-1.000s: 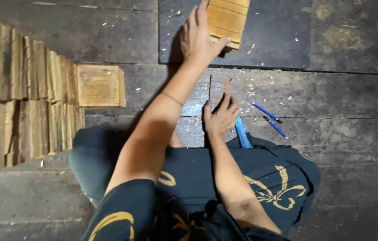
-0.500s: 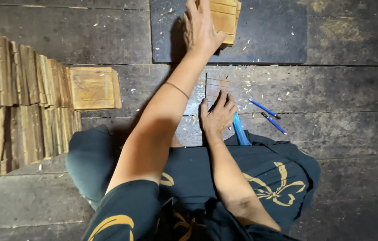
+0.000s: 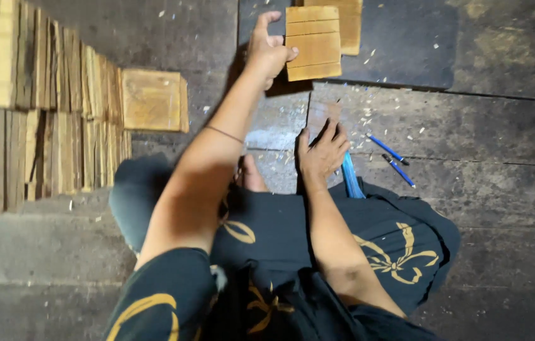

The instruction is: Marking lines on small wooden blocks using a pencil and a guide for future processing.

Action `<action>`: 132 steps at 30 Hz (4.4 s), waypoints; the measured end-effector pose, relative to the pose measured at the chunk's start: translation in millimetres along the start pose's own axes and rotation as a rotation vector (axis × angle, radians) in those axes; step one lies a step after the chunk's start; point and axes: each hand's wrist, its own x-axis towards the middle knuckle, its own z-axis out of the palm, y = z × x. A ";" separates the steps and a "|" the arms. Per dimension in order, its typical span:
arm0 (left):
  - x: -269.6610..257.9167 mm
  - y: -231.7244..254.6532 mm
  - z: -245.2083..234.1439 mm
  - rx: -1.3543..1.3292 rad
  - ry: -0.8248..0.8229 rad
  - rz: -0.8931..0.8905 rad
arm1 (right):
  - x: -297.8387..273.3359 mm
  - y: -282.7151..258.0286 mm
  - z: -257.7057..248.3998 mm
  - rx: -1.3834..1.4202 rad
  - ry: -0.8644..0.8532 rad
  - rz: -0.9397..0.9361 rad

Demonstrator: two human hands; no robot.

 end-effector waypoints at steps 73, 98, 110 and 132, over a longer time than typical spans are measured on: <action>-91.9 -89.3 -73.9 0.993 -0.191 0.272 | -16.5 -53.0 14.2 0.254 -0.186 0.016; -78.9 -101.6 -66.3 1.031 -0.186 0.306 | -10.4 -47.0 35.5 0.349 -0.121 0.010; -72.3 -113.5 -67.7 1.082 -0.055 0.752 | 38.4 -28.6 -28.7 1.055 -0.021 0.783; -82.0 -90.5 -58.0 1.175 -0.122 0.486 | 72.0 -50.5 64.9 1.260 -0.038 0.290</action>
